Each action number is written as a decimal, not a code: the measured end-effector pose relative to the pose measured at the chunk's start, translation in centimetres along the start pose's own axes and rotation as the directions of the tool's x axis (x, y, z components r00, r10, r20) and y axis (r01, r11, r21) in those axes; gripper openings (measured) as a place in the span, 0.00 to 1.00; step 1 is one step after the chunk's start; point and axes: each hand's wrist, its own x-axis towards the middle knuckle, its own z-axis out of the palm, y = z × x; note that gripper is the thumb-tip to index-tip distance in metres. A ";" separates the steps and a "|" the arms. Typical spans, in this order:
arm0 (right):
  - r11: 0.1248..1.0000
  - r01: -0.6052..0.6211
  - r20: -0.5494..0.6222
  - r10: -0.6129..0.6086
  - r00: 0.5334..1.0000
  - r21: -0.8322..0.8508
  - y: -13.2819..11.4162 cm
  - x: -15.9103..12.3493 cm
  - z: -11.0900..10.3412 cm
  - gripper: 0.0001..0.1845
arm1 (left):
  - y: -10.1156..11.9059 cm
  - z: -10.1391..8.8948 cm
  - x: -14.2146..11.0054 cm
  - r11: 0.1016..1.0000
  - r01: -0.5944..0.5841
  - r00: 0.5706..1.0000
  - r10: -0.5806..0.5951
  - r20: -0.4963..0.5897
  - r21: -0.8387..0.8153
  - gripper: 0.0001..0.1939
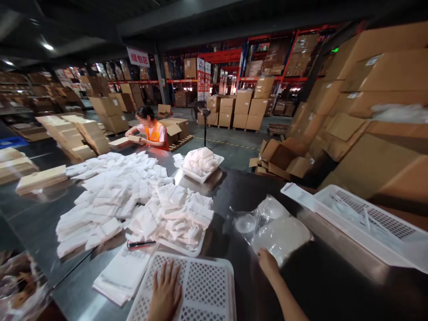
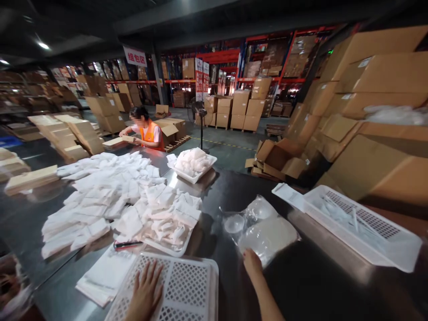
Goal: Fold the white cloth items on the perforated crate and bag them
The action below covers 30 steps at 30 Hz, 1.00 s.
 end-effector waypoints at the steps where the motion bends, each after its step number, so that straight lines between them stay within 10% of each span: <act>1: 1.000 0.001 0.013 -0.002 1.000 0.027 1.7 -1.5 -1.2 0.11 | 0.1 -0.3 0.1 1.000 0.003 1.000 -0.003 0.005 -0.004 0.25; 6: 0.981 -0.184 -0.116 0.190 0.975 0.065 10.6 -11.2 -7.6 0.10 | 1.5 -1.8 0.2 0.999 0.006 1.000 -0.005 0.022 -0.052 0.25; 9: 0.964 -0.252 -0.206 0.264 0.942 0.081 11.9 -16.7 -8.1 0.18 | 4.2 -2.9 0.0 0.978 -0.142 0.989 0.146 0.013 -0.154 0.27; 14: 0.939 -0.302 -0.269 0.337 0.902 0.166 6.8 -24.1 -3.3 0.23 | 10.6 -5.4 -1.0 0.787 -0.471 0.853 0.521 0.022 -0.399 0.32; 19: 0.894 -0.307 -0.210 0.386 0.898 0.327 0.4 -28.9 -1.0 0.20 | 14.0 -7.9 -1.3 0.579 -0.559 0.676 0.733 0.079 -0.594 0.32; 23: 0.872 -0.263 -0.081 0.323 0.943 0.413 -2.7 -28.8 -1.1 0.18 | 15.0 -8.4 -1.3 0.550 -0.567 0.593 0.789 0.159 -0.613 0.26; 27: 0.798 -0.366 -0.323 0.548 0.772 0.478 -1.6 -24.2 -2.6 0.26 | 16.3 -8.4 -0.4 0.511 -0.627 0.533 0.832 0.155 -0.588 0.15; 30: 0.710 -0.482 -0.181 0.639 0.748 0.514 0.5 -19.4 -3.7 0.28 | 18.0 -8.9 1.8 0.467 -0.676 0.465 0.870 0.162 -0.570 0.15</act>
